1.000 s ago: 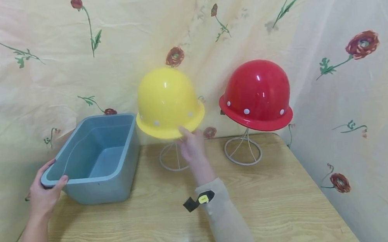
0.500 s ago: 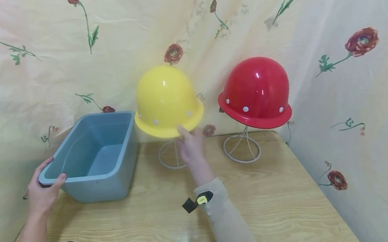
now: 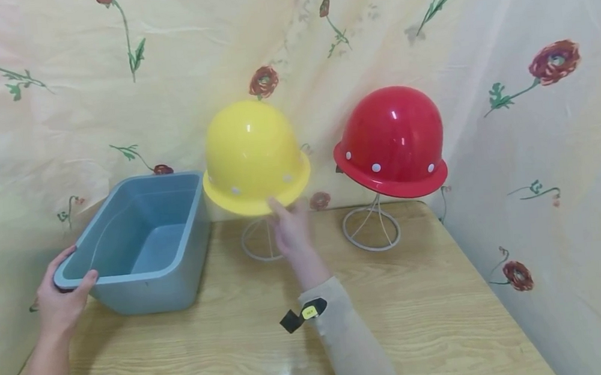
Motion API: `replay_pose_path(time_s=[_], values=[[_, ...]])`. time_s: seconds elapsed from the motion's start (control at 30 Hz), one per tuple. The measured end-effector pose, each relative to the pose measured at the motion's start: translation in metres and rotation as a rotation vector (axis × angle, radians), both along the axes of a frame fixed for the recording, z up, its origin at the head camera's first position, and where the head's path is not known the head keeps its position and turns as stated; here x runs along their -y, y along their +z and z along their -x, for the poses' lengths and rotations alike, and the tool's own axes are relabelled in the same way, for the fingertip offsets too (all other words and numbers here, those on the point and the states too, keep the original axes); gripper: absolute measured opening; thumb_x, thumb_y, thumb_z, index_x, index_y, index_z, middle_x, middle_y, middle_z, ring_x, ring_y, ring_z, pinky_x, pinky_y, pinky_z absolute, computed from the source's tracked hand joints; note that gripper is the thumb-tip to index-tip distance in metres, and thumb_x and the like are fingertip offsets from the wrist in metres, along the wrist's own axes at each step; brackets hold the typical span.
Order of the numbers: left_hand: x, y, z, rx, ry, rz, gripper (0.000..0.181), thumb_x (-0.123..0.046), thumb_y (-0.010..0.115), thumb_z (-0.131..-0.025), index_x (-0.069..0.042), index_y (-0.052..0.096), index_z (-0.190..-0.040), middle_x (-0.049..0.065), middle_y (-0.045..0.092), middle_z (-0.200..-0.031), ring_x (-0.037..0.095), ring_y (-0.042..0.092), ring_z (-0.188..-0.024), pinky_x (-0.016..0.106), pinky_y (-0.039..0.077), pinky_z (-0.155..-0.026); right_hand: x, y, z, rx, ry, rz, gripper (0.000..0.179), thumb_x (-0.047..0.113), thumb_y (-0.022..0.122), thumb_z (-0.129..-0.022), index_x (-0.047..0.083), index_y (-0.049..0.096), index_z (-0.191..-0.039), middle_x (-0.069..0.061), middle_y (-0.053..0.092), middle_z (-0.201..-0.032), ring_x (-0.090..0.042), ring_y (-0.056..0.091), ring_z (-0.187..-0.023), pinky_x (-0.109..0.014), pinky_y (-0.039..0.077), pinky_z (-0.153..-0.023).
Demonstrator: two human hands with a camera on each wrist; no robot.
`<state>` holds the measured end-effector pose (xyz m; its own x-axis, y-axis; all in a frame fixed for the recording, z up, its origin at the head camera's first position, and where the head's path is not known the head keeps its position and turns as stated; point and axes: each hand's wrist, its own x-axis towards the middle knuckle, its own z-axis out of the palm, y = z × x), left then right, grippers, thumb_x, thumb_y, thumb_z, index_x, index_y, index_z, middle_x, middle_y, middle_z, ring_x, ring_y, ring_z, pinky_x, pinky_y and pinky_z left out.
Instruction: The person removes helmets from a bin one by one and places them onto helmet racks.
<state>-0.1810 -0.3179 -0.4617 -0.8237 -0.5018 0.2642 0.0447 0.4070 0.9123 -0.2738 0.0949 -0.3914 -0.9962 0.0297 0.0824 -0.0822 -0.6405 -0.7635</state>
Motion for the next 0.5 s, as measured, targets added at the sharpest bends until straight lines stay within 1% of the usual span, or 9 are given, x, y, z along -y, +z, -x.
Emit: replay_pose_path(time_s=[0.1, 0.2, 0.33, 0.5], values=[[-0.0019, -0.0007, -0.0008, -0.009, 0.004, 0.008, 0.074, -0.023, 0.079, -0.093, -0.029, 0.048, -0.16, -0.001, 0.051, -0.141, 0.001, 0.046, -0.109, 0.01, 0.039, -0.082, 0.0019, -0.0008, -0.0008, 0.002, 0.002, 0.002, 0.026, -0.002, 0.06, -0.105, 0.008, 0.06, -0.129, 0.002, 0.068, -0.111, -0.008, 0.075, -0.093, -0.021, 0.061, -0.084], [-0.0041, -0.0005, -0.0014, -0.005, 0.001, 0.01, 0.074, -0.025, 0.079, -0.093, -0.031, 0.048, -0.16, 0.0, 0.051, -0.142, 0.001, 0.046, -0.11, 0.008, 0.04, -0.08, 0.0015, 0.0003, -0.0025, -0.004, 0.006, -0.011, 0.026, -0.002, 0.06, -0.105, 0.008, 0.059, -0.129, 0.002, 0.068, -0.111, -0.008, 0.076, -0.093, -0.023, 0.061, -0.085], [-0.0048, 0.0009, -0.0021, 0.001, -0.016, 0.01, 0.075, -0.024, 0.079, -0.094, -0.032, 0.046, -0.161, 0.005, 0.049, -0.148, 0.003, 0.046, -0.114, 0.008, 0.039, -0.082, -0.0014, 0.0023, -0.003, -0.005, 0.021, -0.044, 0.024, -0.001, 0.06, -0.105, 0.008, 0.059, -0.127, 0.004, 0.068, -0.107, -0.006, 0.075, -0.091, -0.022, 0.061, -0.084], [-0.0019, 0.0028, -0.0062, 0.017, -0.055, 0.074, 0.079, -0.023, 0.078, -0.095, -0.028, 0.041, -0.164, 0.014, 0.045, -0.153, 0.003, 0.044, -0.119, 0.007, 0.037, -0.085, -0.0067, 0.0047, -0.0038, -0.001, 0.061, -0.071, 0.024, 0.0, 0.059, -0.105, 0.01, 0.058, -0.127, 0.006, 0.071, -0.104, -0.005, 0.075, -0.091, -0.022, 0.061, -0.086]])
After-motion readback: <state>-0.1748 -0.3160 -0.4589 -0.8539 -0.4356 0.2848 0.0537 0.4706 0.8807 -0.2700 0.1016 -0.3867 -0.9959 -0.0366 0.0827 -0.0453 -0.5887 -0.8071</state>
